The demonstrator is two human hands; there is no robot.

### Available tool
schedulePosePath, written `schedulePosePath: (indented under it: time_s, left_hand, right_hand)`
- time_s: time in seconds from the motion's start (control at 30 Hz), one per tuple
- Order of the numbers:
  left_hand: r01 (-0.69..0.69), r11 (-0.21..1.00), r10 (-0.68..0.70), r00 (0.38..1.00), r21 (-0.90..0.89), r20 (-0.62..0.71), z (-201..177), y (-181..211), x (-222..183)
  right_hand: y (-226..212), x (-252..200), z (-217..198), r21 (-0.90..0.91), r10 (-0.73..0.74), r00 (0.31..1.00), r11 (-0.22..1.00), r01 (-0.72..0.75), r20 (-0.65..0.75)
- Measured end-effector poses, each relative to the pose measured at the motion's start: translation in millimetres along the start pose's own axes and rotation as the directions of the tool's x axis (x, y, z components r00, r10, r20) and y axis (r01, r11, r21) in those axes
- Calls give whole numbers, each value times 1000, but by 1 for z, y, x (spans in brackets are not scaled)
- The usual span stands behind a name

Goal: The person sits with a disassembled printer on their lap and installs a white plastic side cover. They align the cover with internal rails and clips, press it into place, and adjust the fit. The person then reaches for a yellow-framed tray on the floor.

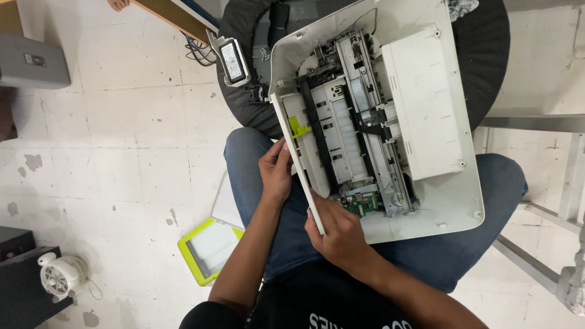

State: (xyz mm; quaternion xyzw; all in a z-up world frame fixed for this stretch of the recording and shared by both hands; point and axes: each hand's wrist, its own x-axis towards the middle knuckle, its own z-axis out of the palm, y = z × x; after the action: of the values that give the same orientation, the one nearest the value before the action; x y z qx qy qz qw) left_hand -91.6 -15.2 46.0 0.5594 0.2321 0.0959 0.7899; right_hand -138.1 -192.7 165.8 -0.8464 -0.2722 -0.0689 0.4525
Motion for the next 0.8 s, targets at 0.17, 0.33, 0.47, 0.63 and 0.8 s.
schedulePosePath:
  time_s: [0.17, 0.33, 0.47, 0.63, 0.8]
  left_hand:
    - [31, 998, -30, 999, -46, 36, -6, -11, 2]
    - [30, 997, -27, 998, -72, 54, -2, -9, 3]
    - [44, 997, -38, 995, -68, 95, -2, -3, -1]
    - [102, 995, -102, 993, -8, 56, 1, -2, -2]
    - [127, 992, -126, 991, -12, 52, 4, 3, -2]
  right_hand:
    - [3, -4, 0, 35, 31, 999, 999, -30, -36]
    - [37, 17, -52, 483, 15, 902, 841, -246, 432]
    - [44, 34, -49, 630, 17, 917, 722, -286, 397]
    - [57, 49, -7, 337, 307, 895, 847, -412, 323]
    - [52, 50, 11, 81, 289, 908, 942, -327, 303]
